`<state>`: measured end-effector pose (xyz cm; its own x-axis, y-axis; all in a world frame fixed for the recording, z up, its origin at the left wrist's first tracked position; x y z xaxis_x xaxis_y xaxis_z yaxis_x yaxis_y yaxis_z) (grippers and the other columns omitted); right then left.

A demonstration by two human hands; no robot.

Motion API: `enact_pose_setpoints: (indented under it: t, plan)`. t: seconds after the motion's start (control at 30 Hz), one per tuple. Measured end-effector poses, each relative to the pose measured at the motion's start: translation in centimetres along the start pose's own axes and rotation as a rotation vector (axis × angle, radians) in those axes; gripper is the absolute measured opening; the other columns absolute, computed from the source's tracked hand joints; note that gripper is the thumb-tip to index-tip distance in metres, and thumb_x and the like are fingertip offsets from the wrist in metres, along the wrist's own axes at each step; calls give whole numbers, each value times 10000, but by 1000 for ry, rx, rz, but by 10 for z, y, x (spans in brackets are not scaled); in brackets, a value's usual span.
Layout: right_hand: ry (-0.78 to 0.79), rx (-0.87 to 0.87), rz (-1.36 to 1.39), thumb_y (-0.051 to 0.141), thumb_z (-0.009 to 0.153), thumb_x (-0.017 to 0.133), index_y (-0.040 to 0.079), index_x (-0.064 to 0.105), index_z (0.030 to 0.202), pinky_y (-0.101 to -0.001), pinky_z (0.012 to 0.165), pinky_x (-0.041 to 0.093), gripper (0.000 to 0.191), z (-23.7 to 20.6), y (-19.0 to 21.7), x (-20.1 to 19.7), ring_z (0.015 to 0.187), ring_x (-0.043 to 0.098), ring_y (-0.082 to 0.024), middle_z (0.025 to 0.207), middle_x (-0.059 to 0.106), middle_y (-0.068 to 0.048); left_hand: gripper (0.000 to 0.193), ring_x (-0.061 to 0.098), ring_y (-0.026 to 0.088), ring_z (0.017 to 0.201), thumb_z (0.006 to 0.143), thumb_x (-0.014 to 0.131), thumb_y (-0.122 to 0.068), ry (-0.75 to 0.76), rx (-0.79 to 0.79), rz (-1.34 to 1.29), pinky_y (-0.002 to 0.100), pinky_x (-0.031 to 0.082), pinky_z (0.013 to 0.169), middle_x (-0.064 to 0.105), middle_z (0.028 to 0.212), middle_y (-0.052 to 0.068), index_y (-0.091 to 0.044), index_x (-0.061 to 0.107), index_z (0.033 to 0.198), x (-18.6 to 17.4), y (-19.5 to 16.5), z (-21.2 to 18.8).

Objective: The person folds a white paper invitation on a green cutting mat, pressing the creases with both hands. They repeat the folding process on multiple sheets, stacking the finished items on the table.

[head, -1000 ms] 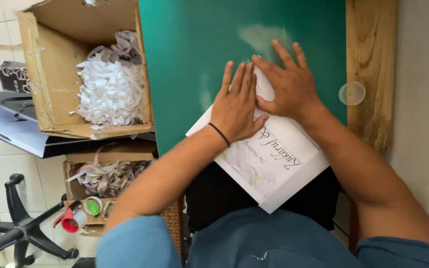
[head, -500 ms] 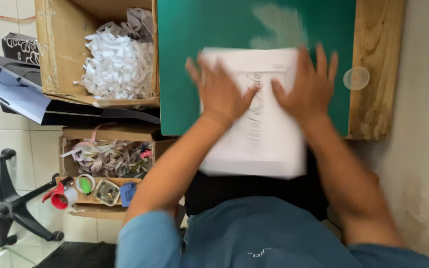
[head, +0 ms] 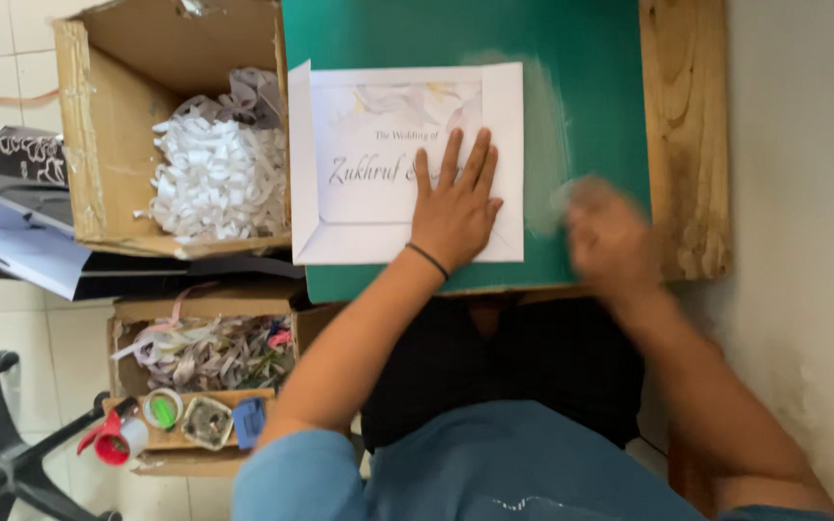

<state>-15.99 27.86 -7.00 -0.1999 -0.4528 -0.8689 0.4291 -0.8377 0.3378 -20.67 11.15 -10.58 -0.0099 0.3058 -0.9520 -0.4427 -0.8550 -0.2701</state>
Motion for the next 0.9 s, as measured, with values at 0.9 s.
enact_pose_setpoints:
  t: [0.9]
  plan:
    - [-144, -53, -119, 236, 1047, 645, 193, 787, 1183, -675, 1160, 262, 201, 186, 14, 51, 1375, 467, -392, 1382, 641, -87, 698, 153, 334, 1582, 978, 517, -276, -13, 60, -148, 624, 76, 1258, 217, 1694, 149, 11, 312, 1580, -4, -1, -10]
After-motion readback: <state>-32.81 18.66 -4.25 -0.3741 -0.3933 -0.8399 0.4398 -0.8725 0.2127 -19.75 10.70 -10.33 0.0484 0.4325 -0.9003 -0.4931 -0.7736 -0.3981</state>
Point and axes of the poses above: each hand's wrist, its own z-axis towards the middle knuckle, its own x-axis out of the palm, y = z × x, the point moved 10 cm from there along z, towards the middle knuckle
